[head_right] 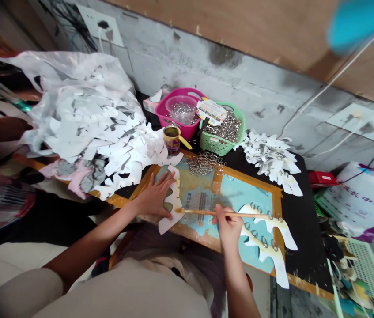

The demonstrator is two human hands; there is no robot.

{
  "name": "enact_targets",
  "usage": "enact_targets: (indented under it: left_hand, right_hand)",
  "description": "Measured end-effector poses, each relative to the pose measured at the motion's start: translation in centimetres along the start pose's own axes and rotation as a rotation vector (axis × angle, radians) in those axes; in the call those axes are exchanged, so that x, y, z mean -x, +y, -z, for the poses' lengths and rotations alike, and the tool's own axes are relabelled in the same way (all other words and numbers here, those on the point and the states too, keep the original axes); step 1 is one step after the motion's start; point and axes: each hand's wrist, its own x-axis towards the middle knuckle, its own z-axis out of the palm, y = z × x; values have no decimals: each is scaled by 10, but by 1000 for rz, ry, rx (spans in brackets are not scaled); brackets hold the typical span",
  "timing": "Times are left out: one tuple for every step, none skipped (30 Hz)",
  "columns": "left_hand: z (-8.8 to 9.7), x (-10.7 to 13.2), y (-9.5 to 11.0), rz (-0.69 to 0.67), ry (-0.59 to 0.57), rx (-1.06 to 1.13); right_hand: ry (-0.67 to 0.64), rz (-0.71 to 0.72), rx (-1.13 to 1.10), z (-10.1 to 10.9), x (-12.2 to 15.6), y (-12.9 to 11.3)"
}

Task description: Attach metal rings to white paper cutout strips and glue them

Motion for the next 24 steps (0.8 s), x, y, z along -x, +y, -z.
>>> enact_targets:
  left_hand:
    - [0,0,0,1,3,2]
    - [0,1,1,1,9,5]
    - [0,1,1,1,17,11]
    - [1,2,1,-1,28,22]
    - [2,3,0,-2,46,41]
    - [3,4,-1,1,74,73]
    - [4,5,-2,12,124,119]
    - [5,7,-2,35,199,173]
    - [6,9,-2,55,295,224]
    - [6,12,0,63,393,262]
    - [5,15,3,54,474,283]
    - [3,20,8,26,528,289]
    - [-1,25,13,-25,544,279]
    - [-6,30,20,-82,525,262]
    - [-12,36,26,-137,494,245]
    - [-18,41,32,-183,461,214]
    - [-25,46,37,-202,442,189]
    - [-31,50,40,-208,436,172]
    - [-36,54,43,-201,435,160]
    - [-40,57,44,-187,443,158]
    - [-43,58,44,-175,450,160]
    - [-44,60,44,-166,456,163]
    - [-45,60,43,-161,459,166]
    - [-45,60,43,-158,463,168]
  right_hand:
    - [-20,-5,24,-2,1,-3]
    - [-35,-10,45,-3,3,-6]
    - [-39,-12,59,-4,3,-8]
    - [-33,-12,67,-3,4,-11]
    - [-25,-11,74,-2,5,-13]
    - [-19,-10,80,-1,5,-15]
    - [-14,-9,85,1,6,-15]
    - [-13,-8,88,2,6,-16]
    - [-13,-8,91,3,7,-15]
    - [-12,-5,92,3,8,-15]
    - [-12,-1,93,4,9,-14]
    - [-16,2,92,4,10,-13]
    - [-24,2,89,5,11,-12]
    - [-35,1,81,6,11,-11]
    - [-52,-5,69,7,11,-11]
    - [-76,-14,57,9,11,-11]
    - [-113,-28,49,11,11,-12]
    - [-165,-47,49,13,10,-13]
    - [-226,-67,58,16,10,-15]
    - [-280,-86,73,18,9,-16]
    - [-303,-99,90,20,9,-17]
    - [-288,-105,104,22,9,-18]
    - [-236,-105,113,24,9,-18]
    - [-161,-96,112,25,9,-18]
